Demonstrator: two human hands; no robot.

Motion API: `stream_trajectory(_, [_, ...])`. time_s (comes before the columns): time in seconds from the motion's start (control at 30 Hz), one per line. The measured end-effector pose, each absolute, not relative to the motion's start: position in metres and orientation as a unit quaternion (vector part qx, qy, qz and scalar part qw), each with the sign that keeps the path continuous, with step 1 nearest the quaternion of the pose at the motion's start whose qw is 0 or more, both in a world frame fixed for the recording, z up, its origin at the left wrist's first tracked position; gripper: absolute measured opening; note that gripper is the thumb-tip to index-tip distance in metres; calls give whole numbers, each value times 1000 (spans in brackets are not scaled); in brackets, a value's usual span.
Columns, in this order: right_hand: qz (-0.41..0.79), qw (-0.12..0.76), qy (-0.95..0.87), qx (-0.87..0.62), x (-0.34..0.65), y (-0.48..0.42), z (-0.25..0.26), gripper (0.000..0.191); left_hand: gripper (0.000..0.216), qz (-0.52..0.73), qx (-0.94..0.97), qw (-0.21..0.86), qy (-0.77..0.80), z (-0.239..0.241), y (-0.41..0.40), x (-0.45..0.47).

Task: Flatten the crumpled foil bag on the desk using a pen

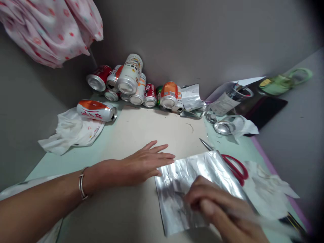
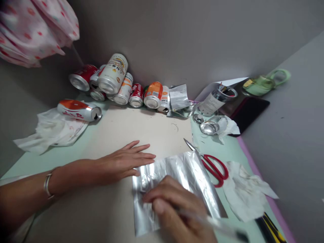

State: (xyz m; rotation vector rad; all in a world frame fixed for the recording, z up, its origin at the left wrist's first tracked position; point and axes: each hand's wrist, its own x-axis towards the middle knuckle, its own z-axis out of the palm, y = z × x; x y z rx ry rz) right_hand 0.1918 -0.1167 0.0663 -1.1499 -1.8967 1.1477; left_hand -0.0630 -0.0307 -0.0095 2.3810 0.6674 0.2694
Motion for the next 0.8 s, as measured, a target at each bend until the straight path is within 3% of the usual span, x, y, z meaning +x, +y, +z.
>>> stream_trajectory(0.17, [446,408,-597,-527,177,-107,43,11,56,112,910,313,249,-11,-31,-63])
stream_trajectory(0.23, [442,418,-598,-522,173,-106,24,16,55,115,910,312,246,-12,-31,-62])
stream_trajectory(0.37, [439,376,-634,-513,175,-107,3,21,57,128,911,307,243,-15,-29,-61])
stream_trajectory(0.8, [377,320,-706,-507,172,-108,2,22,59,110,914,302,246,-14,-28,-61])
